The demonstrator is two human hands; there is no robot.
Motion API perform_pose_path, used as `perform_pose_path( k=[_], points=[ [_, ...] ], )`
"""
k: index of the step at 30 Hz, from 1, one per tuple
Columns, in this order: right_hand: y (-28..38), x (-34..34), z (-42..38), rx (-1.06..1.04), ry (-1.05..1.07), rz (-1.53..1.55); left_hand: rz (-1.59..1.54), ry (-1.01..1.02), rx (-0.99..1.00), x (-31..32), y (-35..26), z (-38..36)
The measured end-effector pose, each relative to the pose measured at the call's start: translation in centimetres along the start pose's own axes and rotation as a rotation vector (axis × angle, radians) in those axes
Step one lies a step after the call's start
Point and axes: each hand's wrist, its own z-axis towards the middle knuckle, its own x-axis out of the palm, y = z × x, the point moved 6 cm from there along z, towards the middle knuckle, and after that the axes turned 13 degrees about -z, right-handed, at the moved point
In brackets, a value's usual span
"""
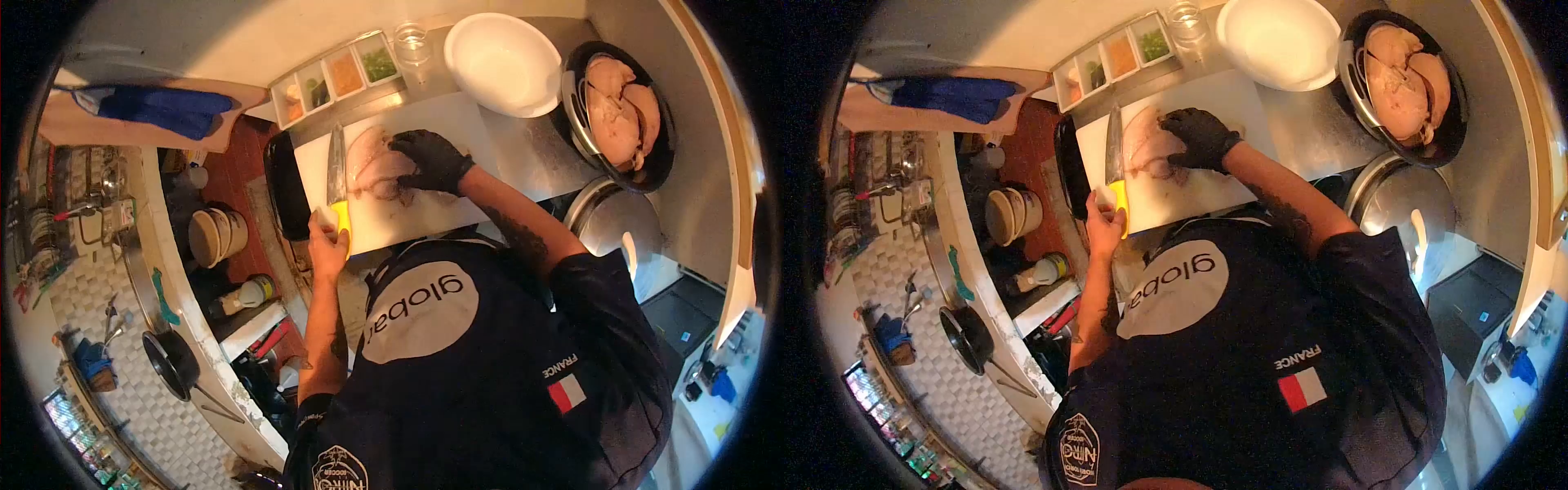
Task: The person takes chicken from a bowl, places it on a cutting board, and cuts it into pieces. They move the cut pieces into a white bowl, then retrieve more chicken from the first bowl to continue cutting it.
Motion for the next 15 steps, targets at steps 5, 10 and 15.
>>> perform_pose_path(
  k=[5,10,15],
  points=[
    [2.1,4.4,3.1,-0.124,0.095,-0.237,0.117,0.064,0.153,-0.4,-0.3,-0.2],
    [2.9,4.4,0.7,-0.149,0.056,-0.242,0.184,0.385,-0.060,-3.7,-0.8,2.4],
    [3.6,2.9,-2.0,-0.223,0.080,-0.291,0.022,0.663,-0.174,-6.9,0.8,7.2]
  ],
)
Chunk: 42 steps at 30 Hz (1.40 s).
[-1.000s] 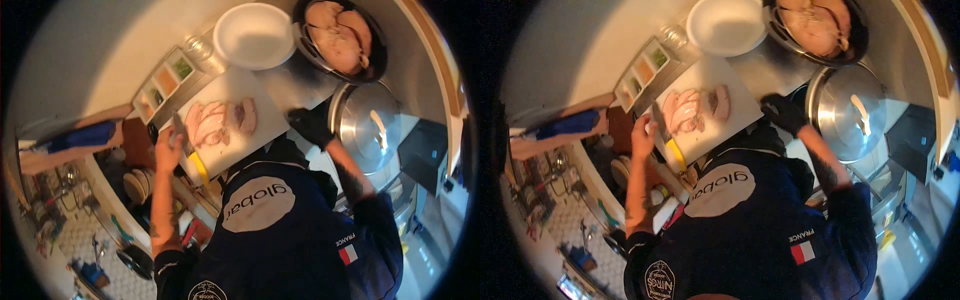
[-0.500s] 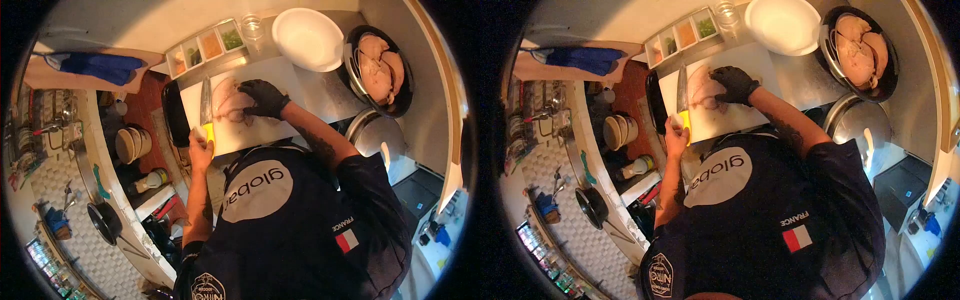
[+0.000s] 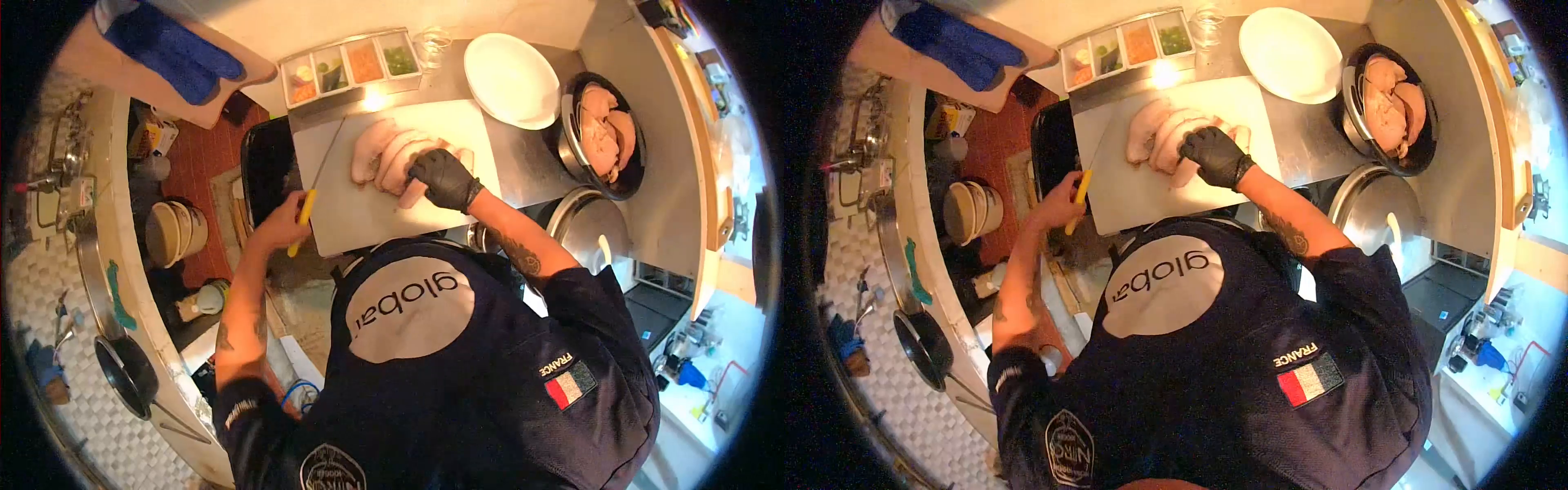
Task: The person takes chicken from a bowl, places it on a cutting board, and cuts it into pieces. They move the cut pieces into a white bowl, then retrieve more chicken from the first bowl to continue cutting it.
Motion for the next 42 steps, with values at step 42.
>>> perform_pose_path(
  k=[42],
  points=[
    [-12.3,-8.1,9.4,0.678,-0.083,1.633,-0.577,-0.648,0.100,9.1,7.6,-9.7]
  ],
)
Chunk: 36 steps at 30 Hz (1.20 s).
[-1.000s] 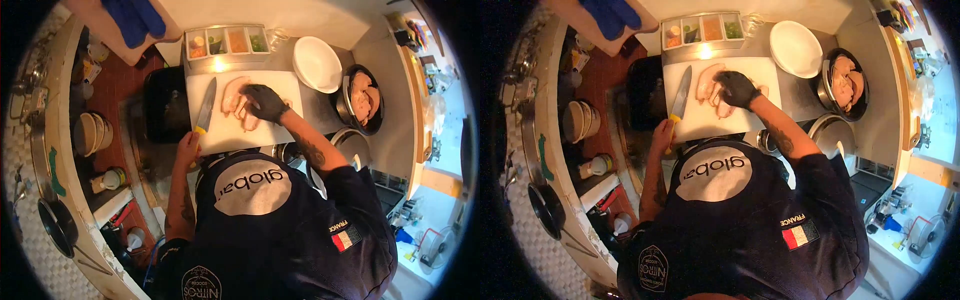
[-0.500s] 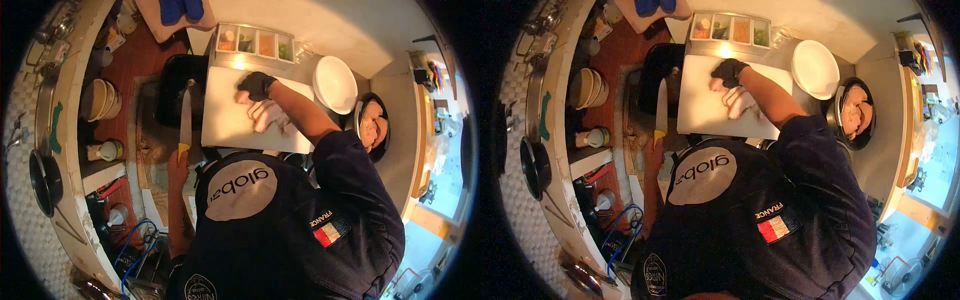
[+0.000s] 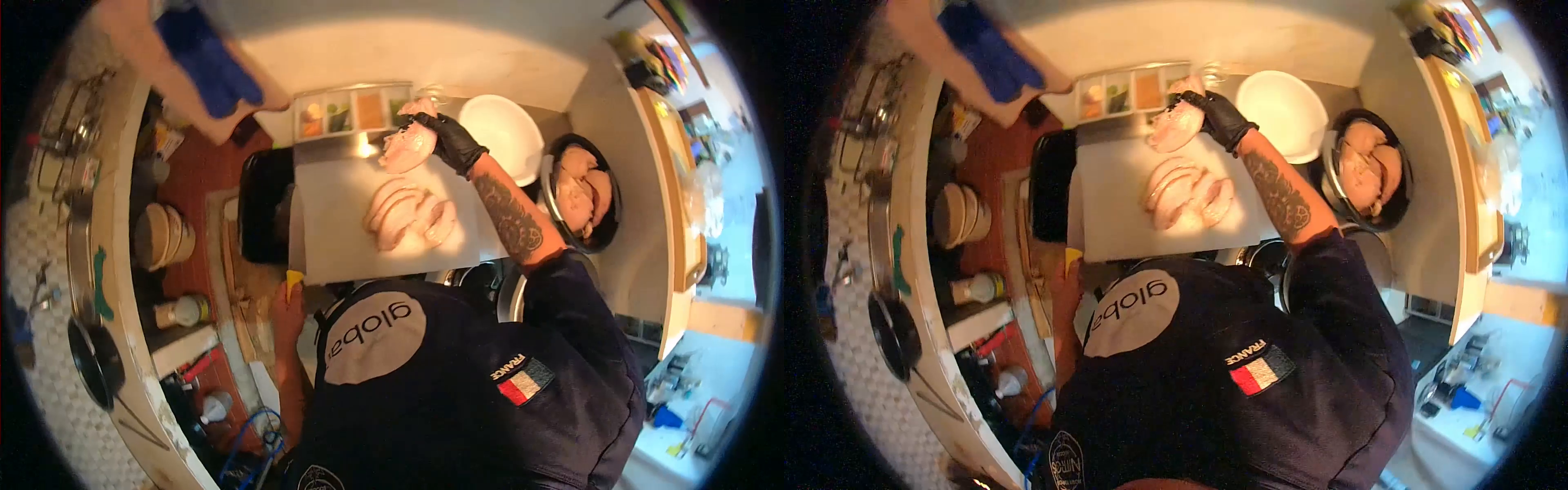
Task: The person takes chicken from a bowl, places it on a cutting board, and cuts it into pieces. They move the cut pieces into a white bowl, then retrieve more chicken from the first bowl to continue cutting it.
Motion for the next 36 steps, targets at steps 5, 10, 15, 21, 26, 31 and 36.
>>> perform_pose_path(
  k=[5,10,15,21,26,31,36],
  points=[
    [-0.2,-10.5,-2.8,-0.051,-0.335,0.003,0.066,0.126,0.046,2.1,-2.5,1.9],
    [0.9,-21.9,-4.3,-0.154,-0.405,-0.115,0.052,0.146,0.027,4.1,-3.2,2.3],
    [1.8,-25.1,-8.0,0.224,-0.950,-0.825,0.214,0.198,0.145,5.3,-3.2,2.0],
    [-3.3,-10.0,-3.7,-0.294,-0.481,-1.053,0.208,0.227,0.206,6.2,-1.4,1.8],
    [-7.8,6.3,-3.2,-0.576,0.374,-1.528,0.210,0.208,0.144,5.4,-1.7,1.1],
    [-12.8,6.3,-4.2,-0.676,0.631,-1.684,0.223,0.147,0.167,3.6,-0.8,-0.1],
    [-13.1,2.8,-8.2,-0.707,0.609,-1.825,0.160,0.119,0.121,2.4,0.5,-1.1]
  ],
)
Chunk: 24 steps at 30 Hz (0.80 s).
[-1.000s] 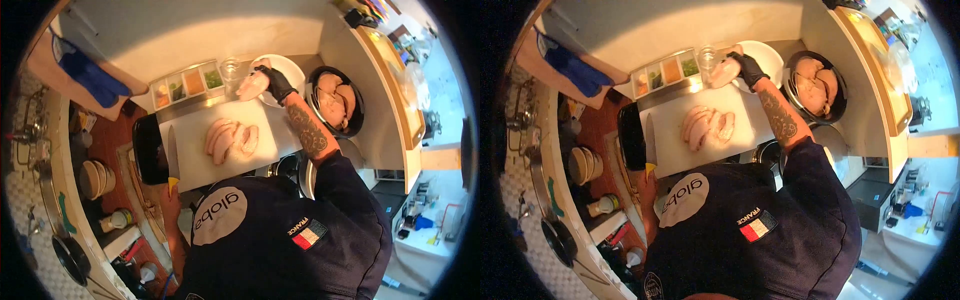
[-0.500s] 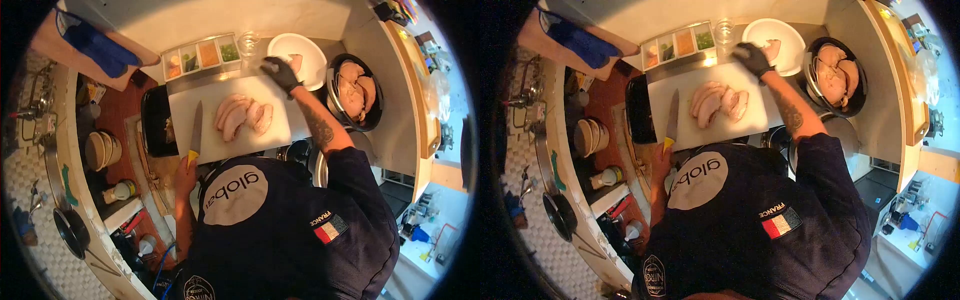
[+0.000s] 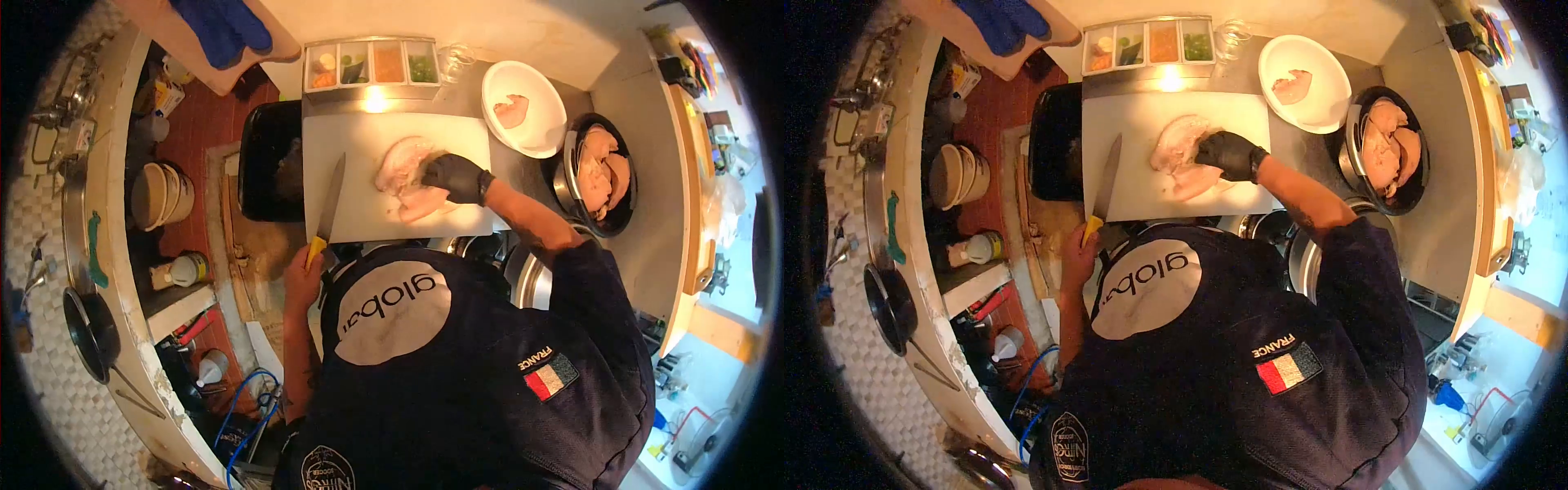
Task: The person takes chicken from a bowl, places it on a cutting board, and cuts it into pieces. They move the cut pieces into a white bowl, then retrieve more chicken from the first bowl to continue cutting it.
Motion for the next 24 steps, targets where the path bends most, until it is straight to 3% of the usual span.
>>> perform_pose_path(
  k=[2,7,11,14,15,18,22,24],
  points=[
    [0.2,0.7,-1.0,0.018,-0.030,-0.050,-0.062,-0.017,-0.090,0.2,1.3,-0.1],
    [1.8,-1.5,-1.6,0.081,-0.190,-0.054,0.000,0.034,-0.020,0.4,1.2,1.6],
    [1.1,-3.2,-1.3,0.044,-0.260,0.175,0.030,0.060,0.037,0.3,-2.7,2.3],
    [-0.3,-4.1,2.0,0.326,-0.203,0.186,0.055,0.043,0.075,0.2,-1.4,3.0],
    [-1.0,-3.2,3.6,0.305,-0.208,0.081,0.058,0.052,0.067,0.2,-1.5,3.1],
    [-2.4,-0.5,7.4,0.205,-0.126,-0.048,0.083,0.065,0.038,-0.2,-1.5,2.6],
    [-2.6,-1.6,10.6,0.216,0.430,-0.079,0.090,0.051,-0.015,-1.1,-1.2,1.5],
    [-4.0,1.0,10.1,0.229,0.408,0.037,0.044,0.028,-0.037,-1.6,0.5,1.0]
  ],
)
